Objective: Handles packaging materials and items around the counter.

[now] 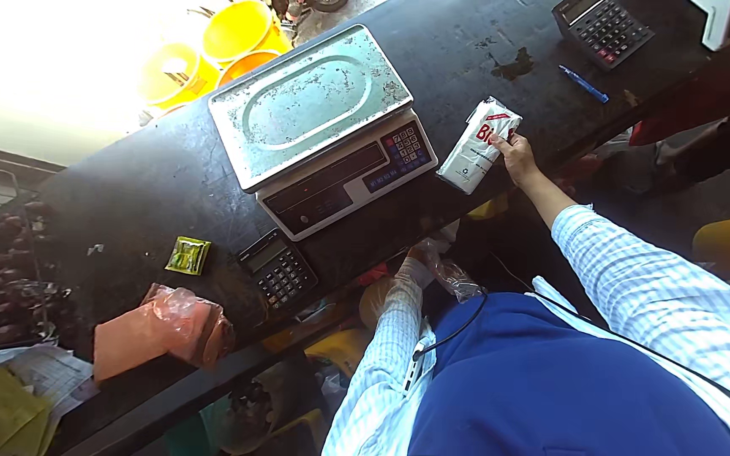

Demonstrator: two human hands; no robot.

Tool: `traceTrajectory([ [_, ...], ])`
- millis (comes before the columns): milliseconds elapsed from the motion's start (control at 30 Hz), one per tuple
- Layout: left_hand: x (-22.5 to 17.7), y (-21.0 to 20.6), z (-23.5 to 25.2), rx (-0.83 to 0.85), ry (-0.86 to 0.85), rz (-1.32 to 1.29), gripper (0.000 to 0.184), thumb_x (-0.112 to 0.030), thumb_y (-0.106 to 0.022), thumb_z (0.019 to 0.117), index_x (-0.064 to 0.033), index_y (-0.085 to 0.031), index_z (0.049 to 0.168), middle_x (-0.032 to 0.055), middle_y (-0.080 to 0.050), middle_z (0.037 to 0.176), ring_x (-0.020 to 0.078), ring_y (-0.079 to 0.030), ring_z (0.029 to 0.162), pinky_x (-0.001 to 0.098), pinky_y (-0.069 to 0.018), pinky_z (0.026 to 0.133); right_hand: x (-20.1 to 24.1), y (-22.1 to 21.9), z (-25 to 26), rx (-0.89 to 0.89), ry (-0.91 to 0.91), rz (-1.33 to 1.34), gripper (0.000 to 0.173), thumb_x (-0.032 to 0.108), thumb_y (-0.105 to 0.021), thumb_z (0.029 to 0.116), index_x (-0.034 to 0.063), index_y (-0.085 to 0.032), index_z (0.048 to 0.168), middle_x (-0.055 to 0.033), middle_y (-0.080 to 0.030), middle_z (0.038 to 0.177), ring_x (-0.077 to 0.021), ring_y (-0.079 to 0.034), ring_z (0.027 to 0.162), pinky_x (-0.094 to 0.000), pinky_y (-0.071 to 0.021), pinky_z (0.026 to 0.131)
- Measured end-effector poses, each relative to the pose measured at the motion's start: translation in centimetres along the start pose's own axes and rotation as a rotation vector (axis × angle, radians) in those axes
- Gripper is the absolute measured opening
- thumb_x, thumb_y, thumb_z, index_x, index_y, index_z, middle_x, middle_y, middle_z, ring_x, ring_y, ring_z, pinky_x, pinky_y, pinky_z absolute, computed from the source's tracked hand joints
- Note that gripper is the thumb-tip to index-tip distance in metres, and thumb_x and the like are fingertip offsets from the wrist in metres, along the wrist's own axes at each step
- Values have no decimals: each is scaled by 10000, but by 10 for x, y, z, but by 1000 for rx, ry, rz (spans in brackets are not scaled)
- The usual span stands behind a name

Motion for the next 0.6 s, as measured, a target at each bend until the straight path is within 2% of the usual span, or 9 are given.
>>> traceTrajectory([
  [67, 4, 0, 4, -9, 60, -59, 310, -53, -417, 1077, 85, -564, 1312, 197, -632, 1233, 164, -594, 1110, 271, -458, 999, 0, 0, 0, -1, 1, -17, 294, 207, -560, 1053, -54, -629, 1170, -120, -703, 1006, -124, -691, 906, -332, -578, 857],
  [200, -14, 10, -18, 97, 51, 430, 368, -31, -402, 1073, 137, -500, 1386, 276, -556, 1410, 283, -504, 1366, 343, -346, 1162, 2, 0, -1, 7, -1, 8, 291, 196, -557, 1054, -60, -629, 1172, -121, -705, 1013, -119, -692, 920, -326, -576, 873],
  [267, 1, 9, -18, 84, 13, 521, 372, -35, -418, 1067, 139, -499, 1386, 276, -540, 1431, 299, -468, 1400, 333, -324, 1183, 2, 0, -1, 11, 1, 16, 286, 193, -558, 1054, -61, -628, 1166, -118, -706, 1010, -116, -694, 919, -322, -576, 873],
  [333, -2, 10, -22, 113, -2, 420, 393, -7, -401, 1064, 164, -454, 1414, 298, -494, 1475, 305, -426, 1442, 320, -295, 1205, 1, 0, 0, 11, 8, 7, 287, 196, -564, 1051, -60, -634, 1159, -118, -710, 1005, -114, -696, 914, -321, -579, 872],
  [400, 3, 10, -23, 98, 157, -58, 389, -9, -312, 1095, 125, -401, 1449, 244, -495, 1446, 174, -477, 1323, 237, -366, 1105, 2, 0, -1, 7, 16, -21, 290, 204, -571, 1048, -52, -641, 1166, -117, -712, 1012, -111, -694, 926, -319, -571, 886],
  [467, 21, 9, -22, 37, 299, -348, 302, -117, -326, 1108, 13, -519, 1300, 131, -597, 1161, 108, -576, 1009, 242, -488, 867, 3, -1, 0, -3, 12, -47, 304, 225, -579, 1046, -47, -648, 1161, -118, -715, 1009, -117, -697, 923, -326, -572, 884],
  [500, 24, 15, -23, 90, 304, -231, 324, -134, -338, 1111, 14, -521, 1334, 145, -599, 1215, 139, -577, 1083, 271, -478, 939, 2, -1, 1, -5, 7, -53, 313, 238, -582, 1045, -45, -650, 1159, -121, -715, 1010, -124, -698, 926, -338, -573, 884],
  [567, 18, 35, -24, 193, 228, 309, 406, -151, -395, 1106, 52, -485, 1446, 242, -547, 1442, 286, -519, 1362, 404, -393, 1147, 1, -1, 2, -5, 10, -60, 317, 250, -586, 1044, -41, -651, 1150, -122, -714, 1010, -131, -696, 931, -347, -569, 889],
  [600, 9, 46, -33, 170, 200, 514, 429, -176, -417, 1097, 51, -472, 1457, 252, -525, 1466, 319, -489, 1394, 428, -366, 1166, 1, 0, 2, -8, 19, -63, 314, 248, -588, 1042, -42, -655, 1144, -123, -716, 1013, -127, -692, 942, -346, -558, 904],
])
Point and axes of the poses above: each hand's wrist, its own z-axis towards the middle knuckle, its own y-axis out of the back of the hand, x = y × z, the point moved 5 cm from there along z, towards the middle knuckle
